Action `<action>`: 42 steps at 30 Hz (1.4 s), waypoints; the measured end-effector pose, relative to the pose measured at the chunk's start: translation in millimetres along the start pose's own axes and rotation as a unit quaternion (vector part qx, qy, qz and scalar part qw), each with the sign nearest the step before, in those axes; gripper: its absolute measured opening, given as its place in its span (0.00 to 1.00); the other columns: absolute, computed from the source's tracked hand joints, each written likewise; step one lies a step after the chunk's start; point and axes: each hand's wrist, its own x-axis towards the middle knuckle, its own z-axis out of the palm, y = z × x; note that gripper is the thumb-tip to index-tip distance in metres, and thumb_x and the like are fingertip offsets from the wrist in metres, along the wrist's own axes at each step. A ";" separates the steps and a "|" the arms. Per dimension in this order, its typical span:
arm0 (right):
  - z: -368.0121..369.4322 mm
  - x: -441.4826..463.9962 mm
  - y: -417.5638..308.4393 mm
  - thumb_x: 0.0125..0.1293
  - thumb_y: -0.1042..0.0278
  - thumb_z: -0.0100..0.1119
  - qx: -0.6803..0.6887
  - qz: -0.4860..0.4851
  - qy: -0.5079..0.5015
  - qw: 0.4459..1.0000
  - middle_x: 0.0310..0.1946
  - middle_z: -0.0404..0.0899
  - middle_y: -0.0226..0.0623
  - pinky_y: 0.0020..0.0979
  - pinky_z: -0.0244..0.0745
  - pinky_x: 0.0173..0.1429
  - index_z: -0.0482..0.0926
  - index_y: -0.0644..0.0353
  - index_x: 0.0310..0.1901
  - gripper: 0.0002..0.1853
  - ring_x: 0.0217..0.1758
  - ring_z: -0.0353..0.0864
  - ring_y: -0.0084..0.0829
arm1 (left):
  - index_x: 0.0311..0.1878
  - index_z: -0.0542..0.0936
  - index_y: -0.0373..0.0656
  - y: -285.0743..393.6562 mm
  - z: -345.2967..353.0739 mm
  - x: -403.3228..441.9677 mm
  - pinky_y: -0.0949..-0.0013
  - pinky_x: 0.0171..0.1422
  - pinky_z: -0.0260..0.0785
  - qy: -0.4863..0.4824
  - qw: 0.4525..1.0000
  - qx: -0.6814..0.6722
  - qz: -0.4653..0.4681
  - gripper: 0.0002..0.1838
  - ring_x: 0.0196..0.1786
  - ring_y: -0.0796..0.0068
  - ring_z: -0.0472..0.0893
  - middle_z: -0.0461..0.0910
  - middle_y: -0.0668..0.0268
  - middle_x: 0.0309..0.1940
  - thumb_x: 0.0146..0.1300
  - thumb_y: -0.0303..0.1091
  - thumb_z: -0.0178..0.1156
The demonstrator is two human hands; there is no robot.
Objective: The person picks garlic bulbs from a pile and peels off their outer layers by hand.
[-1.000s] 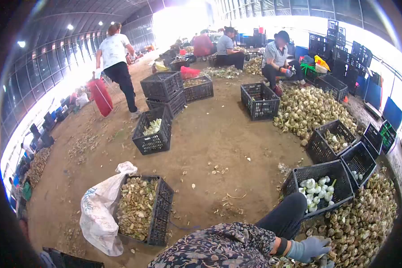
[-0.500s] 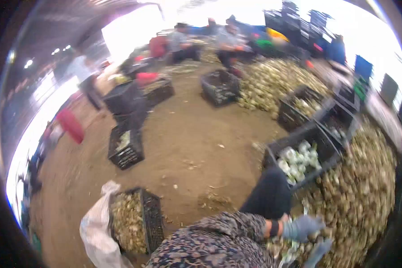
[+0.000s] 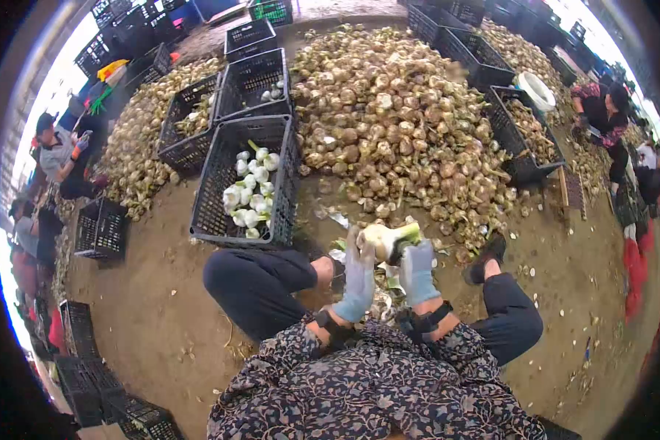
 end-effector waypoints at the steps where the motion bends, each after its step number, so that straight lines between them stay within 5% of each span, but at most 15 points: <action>1: 2.5 -1.1 6.7 0.52 0.83 0.44 0.006 0.009 -0.003 1.000 0.32 0.80 0.34 0.24 0.73 0.38 0.77 0.65 0.39 0.14 0.34 0.79 0.25 | 0.68 0.58 0.35 -3.2 3.4 -0.7 0.67 0.68 0.59 0.028 0.999 0.016 0.028 0.31 0.63 0.65 0.68 0.66 0.56 0.60 0.73 0.51 0.41; 5: 22.9 -18.9 15.2 0.56 0.82 0.48 -0.006 -0.053 -0.081 0.995 0.33 0.81 0.37 0.24 0.76 0.40 0.77 0.68 0.44 0.14 0.34 0.81 0.28 | 0.66 0.60 0.37 -21.0 -15.4 12.3 0.69 0.58 0.66 0.057 0.998 0.033 -0.022 0.28 0.54 0.71 0.72 0.71 0.61 0.54 0.73 0.48 0.44; 6: 28.7 -43.2 -22.2 0.56 0.82 0.50 -0.281 -0.253 -0.082 0.922 0.34 0.81 0.36 0.24 0.76 0.41 0.77 0.69 0.47 0.16 0.36 0.81 0.25 | 0.62 0.65 0.38 -21.3 -33.8 16.9 0.70 0.52 0.72 0.018 0.992 -0.033 -0.119 0.26 0.47 0.74 0.76 0.75 0.63 0.48 0.72 0.48 0.48; 7: 27.1 -42.7 -25.3 0.56 0.82 0.50 -0.283 -0.252 -0.084 0.922 0.34 0.81 0.36 0.24 0.76 0.41 0.77 0.69 0.47 0.16 0.36 0.81 0.25 | 0.59 0.68 0.39 -16.7 -34.1 20.6 0.69 0.47 0.74 -0.015 0.993 -0.077 -0.086 0.23 0.42 0.75 0.78 0.78 0.65 0.43 0.70 0.48 0.50; 13: 4.5 -50.9 -64.0 0.58 0.82 0.52 0.109 0.185 -0.320 0.923 0.36 0.80 0.34 0.23 0.74 0.29 0.74 0.68 0.50 0.17 0.27 0.78 0.21 | 0.55 0.72 0.41 -9.4 -51.2 24.5 0.68 0.49 0.75 -0.124 0.960 -0.175 -0.181 0.26 0.42 0.74 0.80 0.79 0.67 0.41 0.68 0.56 0.50; 16: 4.7 -65.7 -85.8 0.59 0.82 0.50 0.137 0.192 -0.317 0.919 0.35 0.79 0.34 0.21 0.70 0.27 0.72 0.67 0.52 0.17 0.25 0.75 0.19 | 0.38 0.75 0.46 1.0 -40.9 17.5 0.69 0.28 0.71 -0.062 0.935 -0.275 -0.214 0.26 0.25 0.72 0.77 0.77 0.68 0.26 0.68 0.62 0.44; 19: 15.2 -77.9 -97.7 0.59 0.82 0.46 0.080 0.052 -0.305 0.947 0.42 0.80 0.34 0.23 0.76 0.40 0.75 0.68 0.51 0.17 0.42 0.80 0.22 | 0.36 0.75 0.42 1.1 -56.0 24.0 0.68 0.25 0.69 -0.171 0.936 -0.251 -0.179 0.26 0.24 0.73 0.76 0.76 0.68 0.23 0.69 0.59 0.45; 21: -1.8 -68.9 -84.0 0.58 0.82 0.48 0.207 0.139 -0.308 0.918 0.44 0.79 0.36 0.26 0.77 0.46 0.75 0.67 0.50 0.17 0.48 0.78 0.24 | 0.35 0.75 0.40 11.7 -64.5 18.9 0.68 0.24 0.68 -0.187 0.941 -0.219 -0.179 0.25 0.24 0.74 0.75 0.75 0.67 0.22 0.69 0.57 0.46; 24: -4.7 -44.2 -107.0 0.60 0.79 0.50 0.254 -0.054 -0.120 0.958 0.37 0.81 0.35 0.27 0.78 0.44 0.77 0.67 0.46 0.12 0.42 0.81 0.25 | 0.39 0.75 0.38 9.3 -85.0 10.1 0.70 0.24 0.67 -0.180 0.922 -0.233 -0.251 0.16 0.24 0.75 0.74 0.74 0.67 0.25 0.68 0.43 0.49; 25: -21.0 -18.9 -107.8 0.61 0.76 0.51 0.201 -0.050 -0.114 0.972 0.35 0.81 0.36 0.28 0.78 0.43 0.77 0.67 0.45 0.11 0.40 0.81 0.26 | 0.41 0.74 0.38 14.9 -90.4 6.2 0.72 0.25 0.67 -0.158 0.894 -0.263 -0.326 0.13 0.24 0.76 0.73 0.73 0.68 0.26 0.67 0.39 0.49; 28: -33.7 21.3 -120.1 0.63 0.62 0.57 -0.230 0.004 -0.191 0.954 0.36 0.83 0.40 0.35 0.79 0.40 0.78 0.66 0.43 0.15 0.38 0.83 0.34 | 0.47 0.73 0.38 -43.3 -120.2 0.0 0.71 0.29 0.71 -0.227 0.949 -0.130 -0.174 0.14 0.29 0.73 0.76 0.75 0.67 0.29 0.67 0.39 0.50; 29: -53.6 65.2 -66.8 0.60 0.55 0.61 -0.591 -0.130 -0.320 0.729 0.45 0.81 0.43 0.39 0.78 0.50 0.76 0.66 0.50 0.23 0.48 0.82 0.38 | 0.48 0.73 0.38 -40.0 -118.7 1.3 0.71 0.31 0.72 -0.221 0.931 -0.201 -0.210 0.15 0.32 0.73 0.77 0.76 0.66 0.32 0.68 0.41 0.50; 32: -33.5 7.1 -82.7 0.56 0.52 0.65 -0.550 -0.200 -0.351 0.731 0.53 0.78 0.42 0.36 0.71 0.60 0.72 0.63 0.58 0.32 0.58 0.76 0.37 | 0.49 0.74 0.38 -6.5 -101.1 3.0 0.71 0.35 0.73 -0.194 0.915 -0.255 -0.246 0.18 0.36 0.72 0.79 0.78 0.64 0.36 0.68 0.44 0.51; 35: -9.2 -21.1 -74.9 0.53 0.60 0.70 -0.186 -0.039 -0.399 0.897 0.54 0.75 0.34 0.27 0.71 0.58 0.66 0.64 0.65 0.39 0.54 0.77 0.27 | 0.50 0.76 0.36 32.0 -77.1 0.5 0.75 0.38 0.71 -0.145 0.953 -0.151 -0.218 0.27 0.36 0.76 0.78 0.79 0.65 0.38 0.66 0.54 0.54; 42: 2.8 -22.8 -52.7 0.53 0.57 0.72 -0.092 0.070 -0.375 0.920 0.44 0.78 0.33 0.26 0.73 0.51 0.74 0.64 0.52 0.28 0.45 0.77 0.21 | 0.46 0.78 0.34 15.0 -85.1 16.6 0.77 0.39 0.71 -0.323 0.921 -0.110 -0.187 0.29 0.36 0.80 0.78 0.80 0.68 0.35 0.65 0.57 0.56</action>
